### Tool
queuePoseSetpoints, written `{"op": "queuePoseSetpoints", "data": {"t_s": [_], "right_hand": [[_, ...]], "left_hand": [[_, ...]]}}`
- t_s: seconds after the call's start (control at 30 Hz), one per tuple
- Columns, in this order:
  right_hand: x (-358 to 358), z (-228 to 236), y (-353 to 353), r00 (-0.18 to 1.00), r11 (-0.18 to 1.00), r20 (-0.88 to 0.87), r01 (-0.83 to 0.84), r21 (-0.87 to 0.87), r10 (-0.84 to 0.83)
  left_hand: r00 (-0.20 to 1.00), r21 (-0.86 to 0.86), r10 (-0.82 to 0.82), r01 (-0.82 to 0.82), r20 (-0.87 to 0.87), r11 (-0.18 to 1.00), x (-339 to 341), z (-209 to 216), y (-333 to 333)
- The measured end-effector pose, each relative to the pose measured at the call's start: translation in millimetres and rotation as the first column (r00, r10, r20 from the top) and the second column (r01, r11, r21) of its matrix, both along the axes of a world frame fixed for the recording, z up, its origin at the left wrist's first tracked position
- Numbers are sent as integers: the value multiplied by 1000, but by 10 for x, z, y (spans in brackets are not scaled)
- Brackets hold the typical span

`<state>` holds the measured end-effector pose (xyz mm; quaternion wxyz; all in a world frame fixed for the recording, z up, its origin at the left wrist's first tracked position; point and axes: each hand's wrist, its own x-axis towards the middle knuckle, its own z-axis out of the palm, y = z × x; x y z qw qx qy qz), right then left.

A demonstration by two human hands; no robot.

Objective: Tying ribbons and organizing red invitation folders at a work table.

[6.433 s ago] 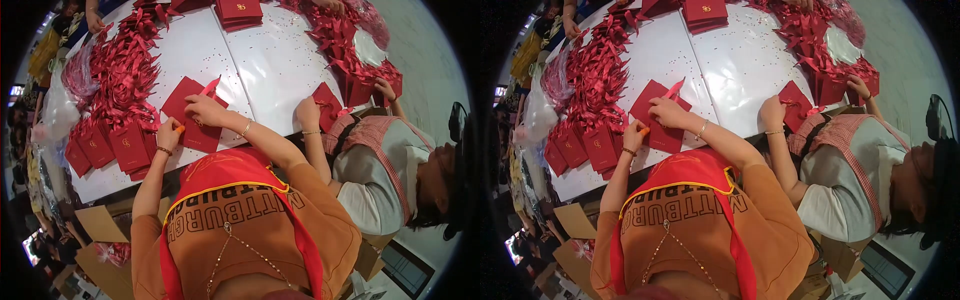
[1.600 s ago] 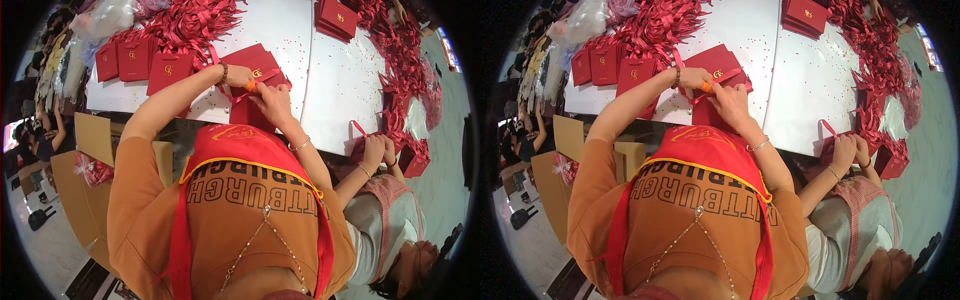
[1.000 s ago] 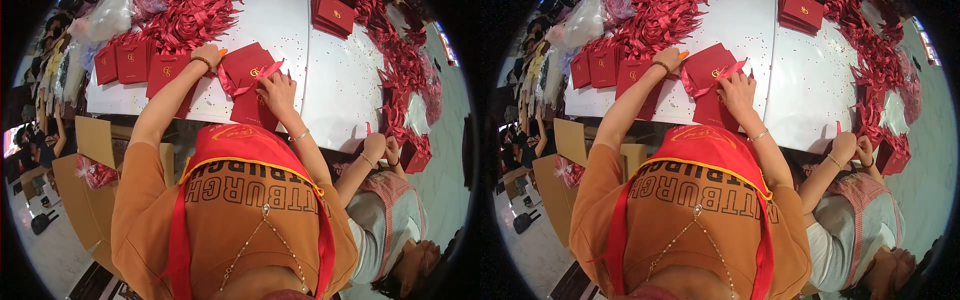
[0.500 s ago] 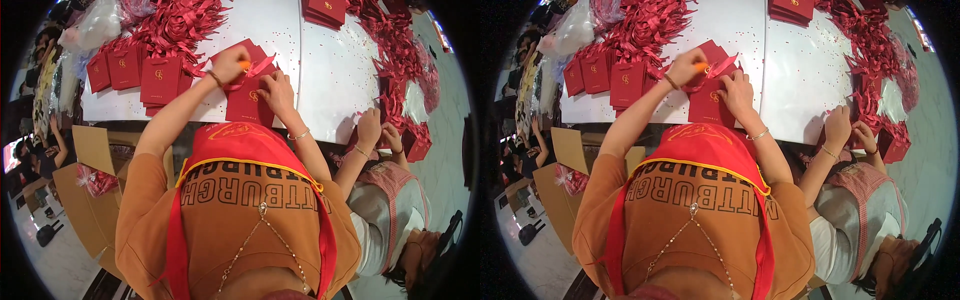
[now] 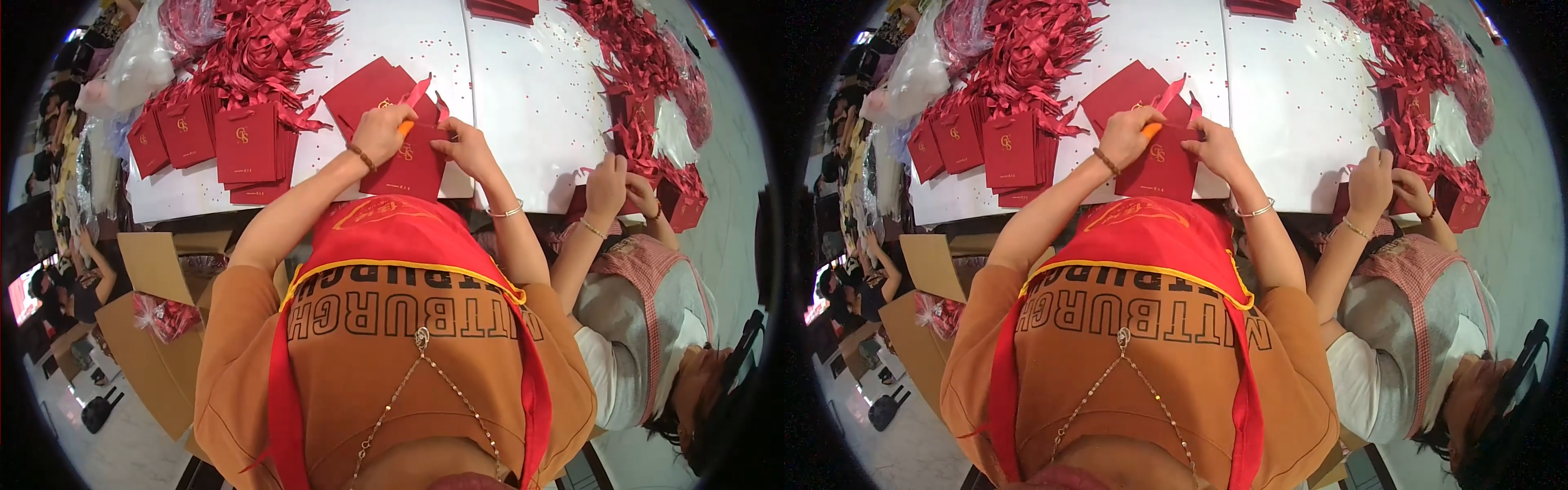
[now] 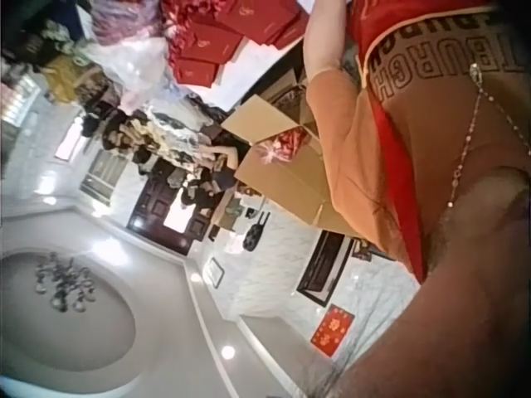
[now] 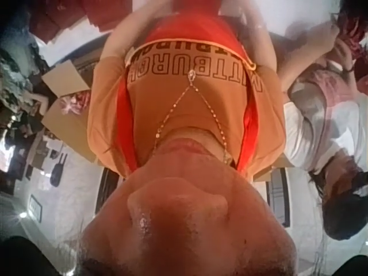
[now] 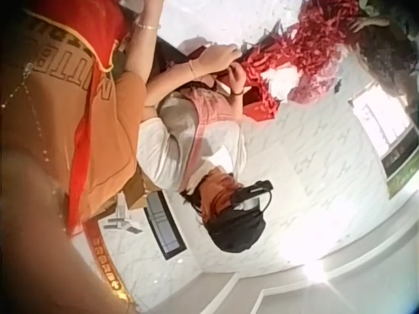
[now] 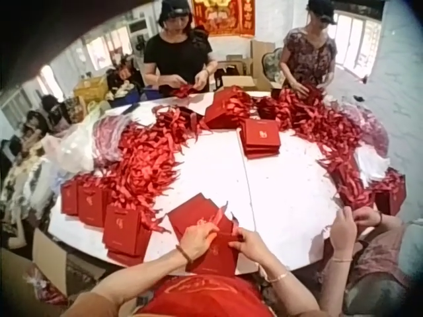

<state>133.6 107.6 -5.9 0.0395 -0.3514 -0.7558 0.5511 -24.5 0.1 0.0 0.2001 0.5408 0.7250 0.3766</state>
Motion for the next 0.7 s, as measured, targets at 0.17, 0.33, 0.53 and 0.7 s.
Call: {"op": "queuePoseSetpoints", "data": {"t_s": [0.17,0.33,0.53,0.7], "right_hand": [[-32,-13,-27,992,983,-78,83,-161,-97],[-15,7,-24,996,984,-44,70,-167,-78],[-46,-11,-6,1000,998,14,-5,-61,6],[-25,-178,-16,992,999,-128,-7,-49,0]], "left_hand": [[996,-44,57,-54,64,998,225,-145,-45],[989,-59,104,-98,109,993,271,-214,-33],[956,-149,142,-107,256,983,184,-337,21],[928,-224,164,-91,335,970,162,-259,20]]}}
